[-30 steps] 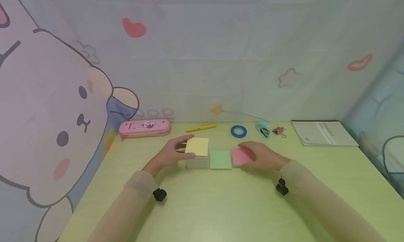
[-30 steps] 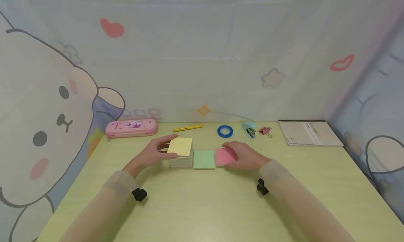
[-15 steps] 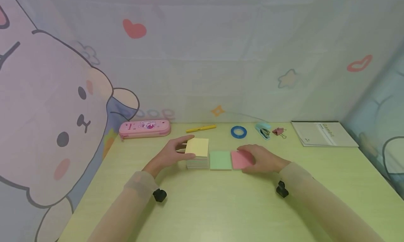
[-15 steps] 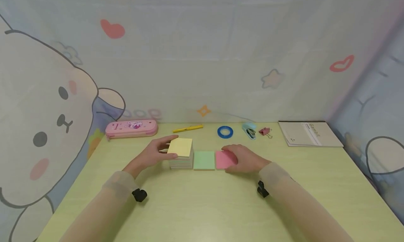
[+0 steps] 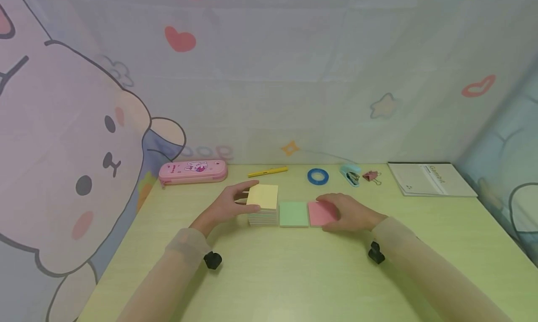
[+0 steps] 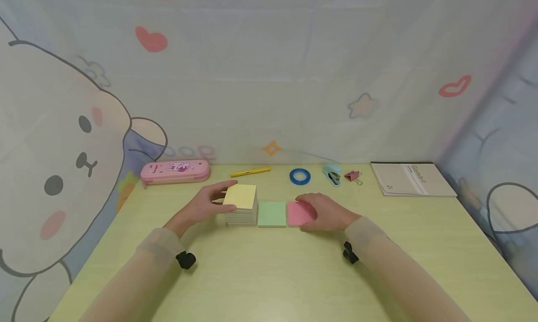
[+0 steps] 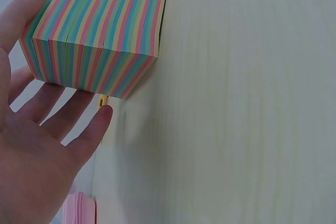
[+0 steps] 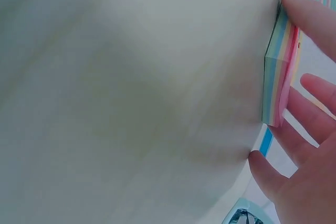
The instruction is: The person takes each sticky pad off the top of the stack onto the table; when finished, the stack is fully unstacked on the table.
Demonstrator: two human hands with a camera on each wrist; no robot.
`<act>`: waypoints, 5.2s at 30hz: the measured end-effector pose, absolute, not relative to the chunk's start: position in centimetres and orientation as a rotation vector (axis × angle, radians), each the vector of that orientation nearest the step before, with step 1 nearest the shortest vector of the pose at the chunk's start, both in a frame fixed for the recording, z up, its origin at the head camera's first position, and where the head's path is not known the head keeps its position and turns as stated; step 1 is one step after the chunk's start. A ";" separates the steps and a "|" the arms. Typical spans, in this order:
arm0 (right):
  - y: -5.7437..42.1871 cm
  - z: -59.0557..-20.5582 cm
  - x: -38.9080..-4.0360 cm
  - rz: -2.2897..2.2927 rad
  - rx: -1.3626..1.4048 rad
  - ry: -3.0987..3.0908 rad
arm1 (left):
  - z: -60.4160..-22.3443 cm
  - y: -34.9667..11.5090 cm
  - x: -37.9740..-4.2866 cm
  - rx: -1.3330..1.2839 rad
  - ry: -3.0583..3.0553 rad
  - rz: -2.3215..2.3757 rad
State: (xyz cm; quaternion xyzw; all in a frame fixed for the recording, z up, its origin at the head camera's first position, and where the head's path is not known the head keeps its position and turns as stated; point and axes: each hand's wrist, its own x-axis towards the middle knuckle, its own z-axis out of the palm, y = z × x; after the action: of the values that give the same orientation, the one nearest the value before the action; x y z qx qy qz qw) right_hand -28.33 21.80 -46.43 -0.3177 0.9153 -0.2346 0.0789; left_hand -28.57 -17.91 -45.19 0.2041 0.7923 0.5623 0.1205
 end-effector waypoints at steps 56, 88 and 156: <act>24.2 -44.3 -27.4 -0.790 -0.869 2.848 | -45.6 -17.5 -28.1 0.562 2.313 1.633; 29.4 -46.8 -27.1 -0.792 -0.863 2.817 | -46.1 -17.6 -28.5 0.597 2.311 1.630; 9.5 -43.0 -29.3 -0.801 -1.073 2.709 | -45.8 -17.9 -28.4 0.651 2.327 1.597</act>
State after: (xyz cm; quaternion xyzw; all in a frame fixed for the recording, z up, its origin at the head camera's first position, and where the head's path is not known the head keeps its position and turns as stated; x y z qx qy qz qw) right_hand -29.26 9.54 -43.00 -0.3543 0.8949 -0.2645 0.0600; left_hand -28.41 -17.91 -45.79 0.2232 0.7974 0.5472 0.1222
